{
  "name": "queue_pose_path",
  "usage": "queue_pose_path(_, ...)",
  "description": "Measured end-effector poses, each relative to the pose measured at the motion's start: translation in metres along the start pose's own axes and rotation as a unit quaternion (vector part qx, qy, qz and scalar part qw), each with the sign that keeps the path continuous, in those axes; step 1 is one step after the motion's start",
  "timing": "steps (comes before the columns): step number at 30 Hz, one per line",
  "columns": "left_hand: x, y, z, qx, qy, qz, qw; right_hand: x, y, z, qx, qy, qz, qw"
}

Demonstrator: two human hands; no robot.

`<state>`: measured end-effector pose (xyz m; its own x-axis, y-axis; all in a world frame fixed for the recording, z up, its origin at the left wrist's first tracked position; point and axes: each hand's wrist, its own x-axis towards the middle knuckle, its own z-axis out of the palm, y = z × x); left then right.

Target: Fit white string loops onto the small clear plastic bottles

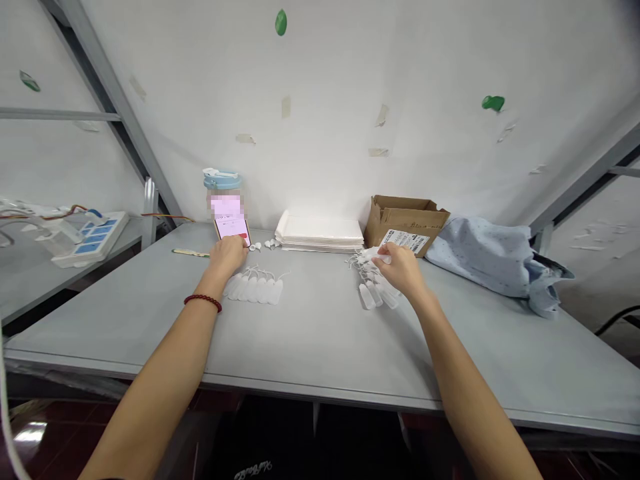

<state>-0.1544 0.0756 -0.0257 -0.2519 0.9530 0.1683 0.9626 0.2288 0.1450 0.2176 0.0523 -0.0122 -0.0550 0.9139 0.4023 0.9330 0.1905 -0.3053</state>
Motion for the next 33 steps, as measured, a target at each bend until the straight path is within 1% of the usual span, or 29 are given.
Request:
queue_pose_path(4,0.001,-0.001,-0.002,0.015,-0.012,-0.025,1.0,-0.001,-0.001,-0.005,-0.022,-0.043,0.014,0.999)
queue_pose_path(7,0.0,-0.001,-0.003,0.017,-0.018,-0.025,0.999,-0.003,-0.005,-0.009,-0.055,-0.072,0.032,0.995)
queue_pose_path(12,-0.003,0.002,-0.007,0.003,-0.033,-0.021,0.999,-0.008,-0.011,-0.011,-0.103,-0.077,0.029,0.991)
queue_pose_path(15,-0.004,0.003,-0.009,0.001,-0.057,-0.024,0.998,-0.009,-0.01,-0.009,-0.117,-0.086,0.03,0.989)
queue_pose_path(21,-0.003,0.003,-0.011,0.007,-0.083,-0.022,0.996,-0.011,-0.01,-0.009,-0.133,-0.097,0.033,0.986)
queue_pose_path(27,-0.005,0.006,-0.015,0.015,-0.111,-0.035,0.993,-0.013,-0.02,-0.016,-0.131,-0.151,0.053,0.978)
queue_pose_path(33,-0.005,0.006,-0.015,0.006,-0.116,-0.044,0.992,-0.016,-0.025,-0.015,-0.152,-0.169,0.029,0.973)
